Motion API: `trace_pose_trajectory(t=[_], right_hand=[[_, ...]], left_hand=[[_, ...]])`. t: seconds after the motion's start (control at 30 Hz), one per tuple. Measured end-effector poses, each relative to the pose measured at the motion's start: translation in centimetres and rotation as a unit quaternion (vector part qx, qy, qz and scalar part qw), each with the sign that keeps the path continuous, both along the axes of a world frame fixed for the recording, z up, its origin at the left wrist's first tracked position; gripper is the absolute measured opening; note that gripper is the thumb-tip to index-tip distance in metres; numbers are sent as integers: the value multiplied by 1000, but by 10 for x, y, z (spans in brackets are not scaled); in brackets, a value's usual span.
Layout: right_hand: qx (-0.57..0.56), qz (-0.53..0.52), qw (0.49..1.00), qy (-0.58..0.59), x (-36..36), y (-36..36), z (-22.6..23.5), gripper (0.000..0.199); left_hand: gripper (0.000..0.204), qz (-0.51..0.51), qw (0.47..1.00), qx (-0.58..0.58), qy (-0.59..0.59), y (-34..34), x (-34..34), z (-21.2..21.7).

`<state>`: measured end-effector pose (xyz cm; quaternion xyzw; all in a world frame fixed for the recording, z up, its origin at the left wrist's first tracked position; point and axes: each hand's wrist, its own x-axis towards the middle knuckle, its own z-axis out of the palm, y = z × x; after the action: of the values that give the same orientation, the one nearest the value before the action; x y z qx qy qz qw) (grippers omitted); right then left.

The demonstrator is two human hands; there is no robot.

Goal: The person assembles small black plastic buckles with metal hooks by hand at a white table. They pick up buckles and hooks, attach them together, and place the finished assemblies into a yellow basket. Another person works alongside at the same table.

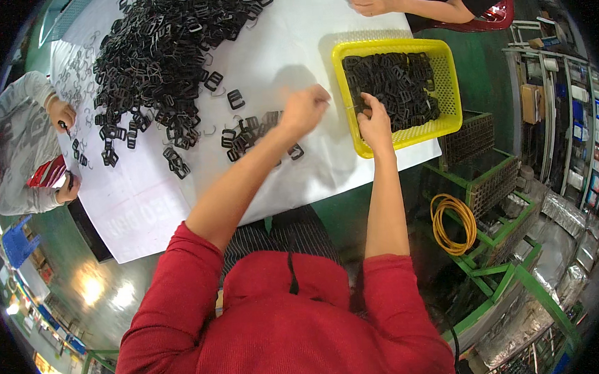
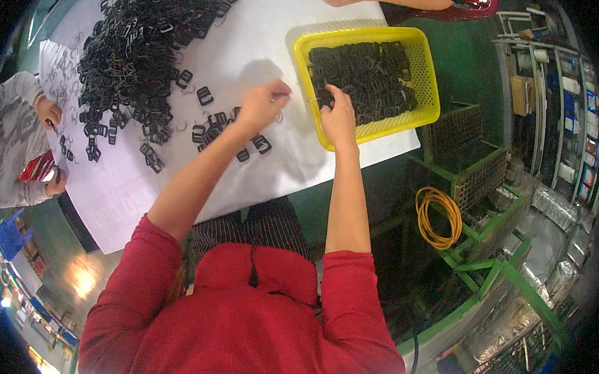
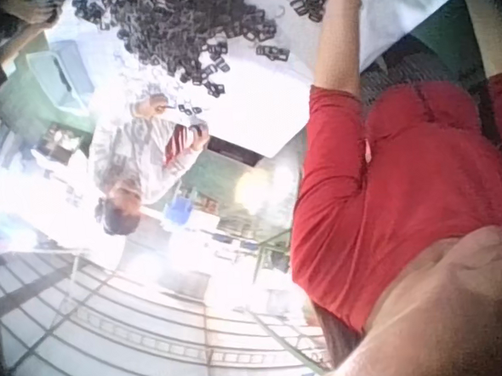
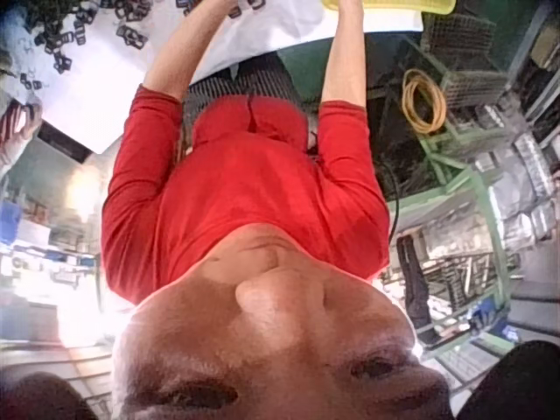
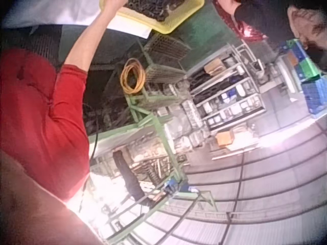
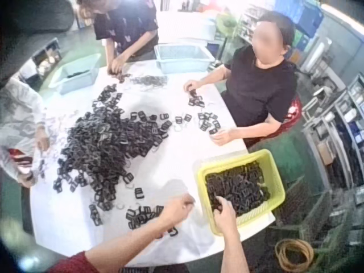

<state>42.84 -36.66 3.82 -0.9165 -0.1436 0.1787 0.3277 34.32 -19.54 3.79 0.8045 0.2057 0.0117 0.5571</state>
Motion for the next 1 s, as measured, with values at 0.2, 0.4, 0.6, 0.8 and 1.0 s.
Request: trace_pose_trajectory(t=[0.2, 0.4, 0.6, 0.8, 1.0], right_hand=[[193, -31, 943, 270, 15, -6, -8, 38], [178, -53, 944, 274, 12, -11, 3, 29], [193, -134, 921, 312, 7, -8, 2, 34], [211, -127, 911, 332, 11, 3, 18, 38], [172, -140, 920, 324, 15, 12, 23, 37]], left_hand=[[15, 16, 999, -1, -41, -43, 10, -4], [12, 27, 997, -60, -30, -38, 8, -11], [12, 57, 977, -205, -31, -37, 9, -19], [12, 78, 960, -266, -33, -37, 7, -29], [11, 118, 917, -379, -50, -34, 10, -41]])
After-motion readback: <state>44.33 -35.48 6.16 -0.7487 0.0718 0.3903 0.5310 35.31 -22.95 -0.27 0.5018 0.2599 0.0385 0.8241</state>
